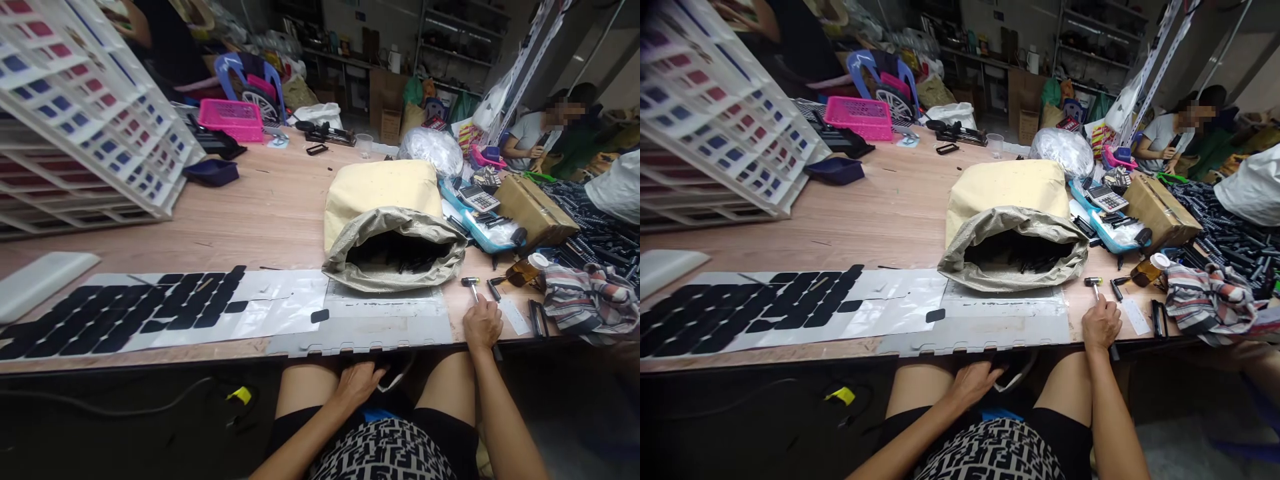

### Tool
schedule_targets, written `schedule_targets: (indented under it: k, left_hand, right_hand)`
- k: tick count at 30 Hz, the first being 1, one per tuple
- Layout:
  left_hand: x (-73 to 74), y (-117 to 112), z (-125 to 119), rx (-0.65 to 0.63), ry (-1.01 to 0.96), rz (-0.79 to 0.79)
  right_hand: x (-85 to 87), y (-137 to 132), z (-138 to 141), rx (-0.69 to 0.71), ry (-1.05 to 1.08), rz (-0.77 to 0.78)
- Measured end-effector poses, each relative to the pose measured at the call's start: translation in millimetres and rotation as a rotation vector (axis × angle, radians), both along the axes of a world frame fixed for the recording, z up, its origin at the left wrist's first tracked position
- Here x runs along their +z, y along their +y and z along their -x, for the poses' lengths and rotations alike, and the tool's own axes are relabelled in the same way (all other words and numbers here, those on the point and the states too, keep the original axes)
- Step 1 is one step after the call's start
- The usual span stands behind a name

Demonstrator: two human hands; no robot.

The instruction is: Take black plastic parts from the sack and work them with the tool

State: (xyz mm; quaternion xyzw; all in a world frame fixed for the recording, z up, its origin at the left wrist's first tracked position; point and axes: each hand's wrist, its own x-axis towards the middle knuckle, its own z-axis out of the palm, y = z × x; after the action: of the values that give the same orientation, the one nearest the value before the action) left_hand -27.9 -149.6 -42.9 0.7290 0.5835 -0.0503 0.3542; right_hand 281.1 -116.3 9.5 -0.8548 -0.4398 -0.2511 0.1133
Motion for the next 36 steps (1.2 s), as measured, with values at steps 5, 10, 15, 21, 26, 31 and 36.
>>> schedule_targets:
  k: [5,10,15,21,26,31,36]
  left_hand:
    - [46.0,-6.1,-9.3,-0.193,-0.36,-0.175]
    - [86.4,83.0,-35.6,0.032,-0.678,-0.573]
    - [89.4,210.8,-53.2,0.409,-0.27,-0.484]
    - [75.1,238.3,-68.1,0.327,-0.158,-0.333]
    - [92.4,206.3,-48.7,0.368,-0.141,-0.47]
    - [94.4,133.9,-17.5,0.143,-0.553,-0.759]
    - [55.4,91.4,1.0,-0.108,-0.672,-0.591]
  right_hand:
    - [2.7,0.4,1.7,0.011,0.011,-0.007]
    - [5.0,0.7,2.7,0.017,0.032,-0.009]
    - [3.5,0.9,2.6,0.022,0.025,-0.007]
    - [1.0,-0.4,3.2,0.023,0.015,-0.007]
    - [0.5,-1.3,4.2,0.011,0.021,-0.005]
    - [0.9,-1.2,4.1,0.016,0.032,-0.006]
    - [1.0,-0.8,4.1,0.027,0.051,-0.018]
